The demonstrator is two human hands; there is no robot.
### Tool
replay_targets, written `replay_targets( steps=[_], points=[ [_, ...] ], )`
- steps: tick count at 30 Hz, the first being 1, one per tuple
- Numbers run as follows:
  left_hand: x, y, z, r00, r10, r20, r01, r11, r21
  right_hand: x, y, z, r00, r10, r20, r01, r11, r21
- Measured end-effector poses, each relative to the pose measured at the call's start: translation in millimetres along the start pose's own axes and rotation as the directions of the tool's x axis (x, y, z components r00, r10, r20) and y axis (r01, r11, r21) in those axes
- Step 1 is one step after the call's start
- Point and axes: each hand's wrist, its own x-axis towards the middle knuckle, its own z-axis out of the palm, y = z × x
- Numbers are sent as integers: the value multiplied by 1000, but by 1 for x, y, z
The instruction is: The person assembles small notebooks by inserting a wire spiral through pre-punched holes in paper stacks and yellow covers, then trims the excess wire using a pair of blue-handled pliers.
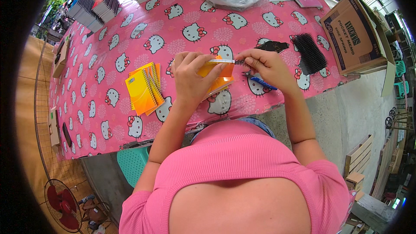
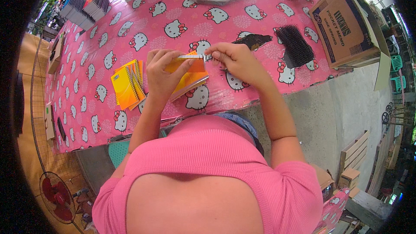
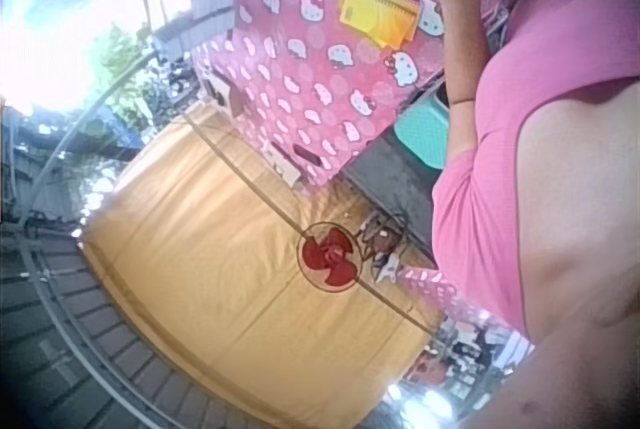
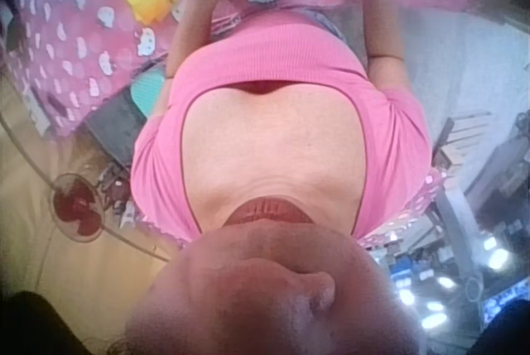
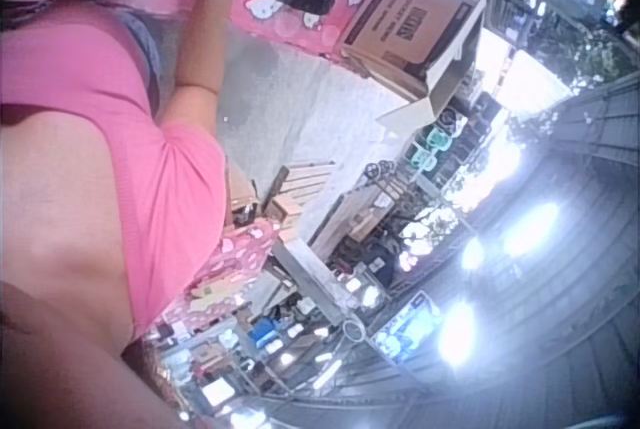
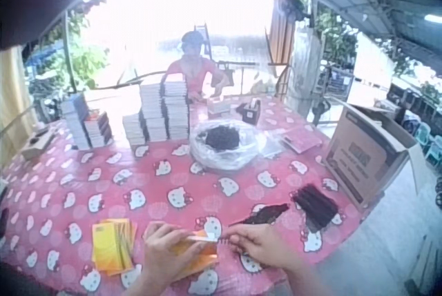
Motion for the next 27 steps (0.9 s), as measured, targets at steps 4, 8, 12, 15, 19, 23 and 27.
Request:
replay_targets(
  steps=[4,8,12,15,19,23,27],
  points=[
    [-2,-6,4,1000,1,20,-1,1000,-20,-1,-4,22,902,-382,-201,306,894,-326],
    [-5,-8,4,1000,16,-6,-16,1000,-27,1,1,28,925,-375,-59,291,800,-525],
    [-7,-8,4,1000,-18,21,18,1000,-19,1,-6,35,930,-351,-111,242,810,-534],
    [-7,-7,4,1000,-17,19,17,1000,-24,4,-7,40,911,-384,-149,248,800,-546],
    [-7,-7,5,1000,-21,18,21,999,-27,4,-5,43,901,-411,-141,258,767,-588],
    [-8,-9,4,1000,-18,8,18,1000,-25,6,-16,47,854,-471,-219,295,787,-542],
    [-7,-6,4,1000,-10,8,10,1000,-30,4,-11,51,850,-486,-204,280,744,-607]
  ],
)
